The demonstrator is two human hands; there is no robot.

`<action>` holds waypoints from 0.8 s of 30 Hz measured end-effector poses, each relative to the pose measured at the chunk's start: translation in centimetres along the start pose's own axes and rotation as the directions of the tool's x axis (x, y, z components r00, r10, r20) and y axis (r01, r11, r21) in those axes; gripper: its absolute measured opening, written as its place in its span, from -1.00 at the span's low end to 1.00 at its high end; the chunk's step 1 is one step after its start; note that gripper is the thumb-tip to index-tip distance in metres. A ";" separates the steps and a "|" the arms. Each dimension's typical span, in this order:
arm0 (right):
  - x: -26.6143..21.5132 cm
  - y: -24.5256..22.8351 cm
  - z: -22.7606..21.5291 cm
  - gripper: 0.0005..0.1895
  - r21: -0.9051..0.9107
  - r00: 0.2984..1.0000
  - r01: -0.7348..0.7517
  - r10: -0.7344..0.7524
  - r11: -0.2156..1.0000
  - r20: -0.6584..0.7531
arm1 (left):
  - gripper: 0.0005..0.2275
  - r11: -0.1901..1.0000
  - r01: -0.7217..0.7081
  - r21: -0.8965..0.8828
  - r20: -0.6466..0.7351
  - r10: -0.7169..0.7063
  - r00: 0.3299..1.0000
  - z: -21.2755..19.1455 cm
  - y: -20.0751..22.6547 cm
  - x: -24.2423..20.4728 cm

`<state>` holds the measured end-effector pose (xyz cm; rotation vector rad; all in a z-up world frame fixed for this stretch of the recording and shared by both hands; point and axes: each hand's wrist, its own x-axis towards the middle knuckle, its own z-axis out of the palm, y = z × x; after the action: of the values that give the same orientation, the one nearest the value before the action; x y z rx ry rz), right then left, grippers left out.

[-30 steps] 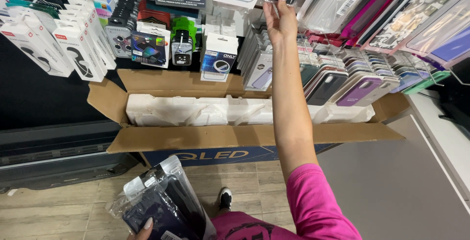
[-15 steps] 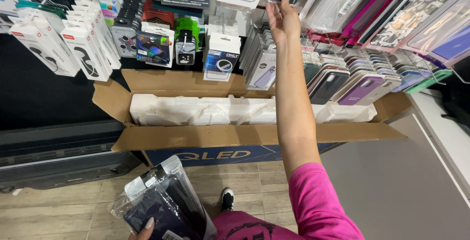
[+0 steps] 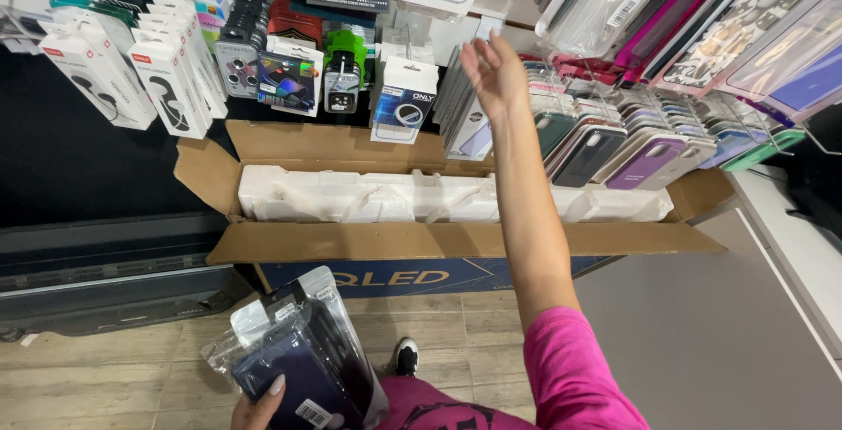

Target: The person is sorting through phone cases in a box and using a duster to clean packaged screen protectors on a retail counter.

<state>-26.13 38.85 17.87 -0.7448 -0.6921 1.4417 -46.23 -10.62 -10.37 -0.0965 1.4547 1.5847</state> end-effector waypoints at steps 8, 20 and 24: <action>-21.2 12.2 -5.6 -0.35 -0.728 0.541 -0.061 0.635 0.683 0.551 | -0.65 0.962 0.264 -0.069 0.141 -0.252 0.957 8.5 11.8 -7.0; -25.5 14.9 -9.2 -0.86 -0.601 0.728 -0.196 0.525 0.775 0.440 | -0.52 0.980 0.040 0.194 0.519 -0.137 0.844 8.6 9.3 -4.3; -24.5 12.4 -8.1 -0.90 -0.519 0.784 -0.188 0.445 0.834 0.432 | -0.55 0.977 0.068 0.204 0.496 -0.163 0.853 9.1 10.2 -4.8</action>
<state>-27.70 13.97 3.75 -0.8467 -1.4346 1.8692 -45.66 -4.41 2.72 0.3175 1.1346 1.2462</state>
